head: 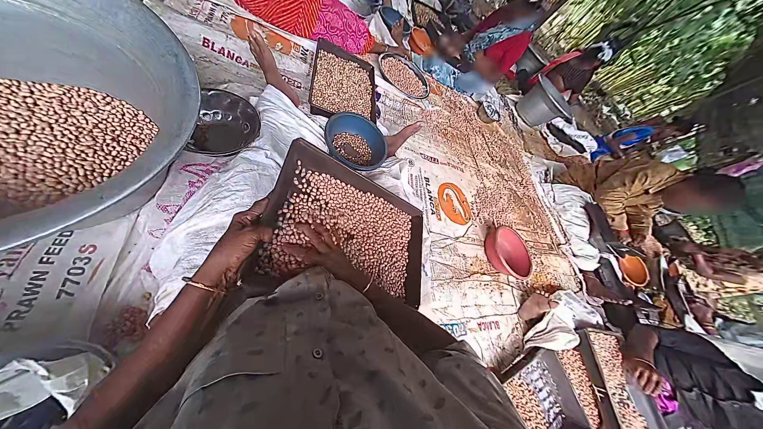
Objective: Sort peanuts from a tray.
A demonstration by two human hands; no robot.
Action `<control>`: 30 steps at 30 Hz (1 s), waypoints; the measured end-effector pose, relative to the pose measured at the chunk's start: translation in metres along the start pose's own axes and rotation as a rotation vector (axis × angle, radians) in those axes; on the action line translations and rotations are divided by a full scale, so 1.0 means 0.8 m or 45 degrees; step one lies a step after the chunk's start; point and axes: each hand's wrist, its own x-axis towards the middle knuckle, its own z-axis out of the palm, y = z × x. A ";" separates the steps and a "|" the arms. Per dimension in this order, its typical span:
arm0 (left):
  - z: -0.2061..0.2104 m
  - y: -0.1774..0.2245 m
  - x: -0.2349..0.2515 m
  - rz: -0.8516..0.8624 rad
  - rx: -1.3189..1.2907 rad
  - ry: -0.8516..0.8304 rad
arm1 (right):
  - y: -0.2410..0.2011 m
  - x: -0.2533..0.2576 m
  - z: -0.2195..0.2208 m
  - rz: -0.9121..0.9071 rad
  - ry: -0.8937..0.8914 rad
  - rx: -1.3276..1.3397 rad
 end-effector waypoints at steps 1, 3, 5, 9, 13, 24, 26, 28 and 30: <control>0.008 0.016 -0.001 0.061 0.060 -0.067 | 0.006 0.018 0.007 -0.163 0.222 -0.141; 0.021 0.034 -0.003 0.126 0.118 -0.118 | 0.019 0.056 -0.001 -0.190 0.518 -0.298; 0.020 0.030 -0.002 0.088 0.099 -0.078 | 0.033 0.074 -0.025 0.168 0.422 -0.366; -0.022 -0.035 0.009 -0.070 -0.069 -0.021 | 0.046 0.025 -0.101 0.580 -0.285 -0.007; -0.038 -0.069 0.010 -0.175 -0.162 -0.018 | 0.059 -0.106 -0.153 0.731 0.360 0.235; -0.059 -0.019 -0.003 0.038 -0.452 -0.096 | 0.035 -0.213 -0.115 1.044 0.831 1.208; -0.010 0.090 -0.061 -0.189 -0.519 0.147 | 0.000 -0.214 -0.116 0.757 0.823 1.307; 0.029 0.127 -0.077 -0.274 -0.584 0.412 | -0.011 -0.208 -0.113 0.700 1.042 1.569; -0.054 -0.017 -0.013 0.365 -0.626 -0.561 | 0.020 -0.207 -0.119 0.769 1.290 1.784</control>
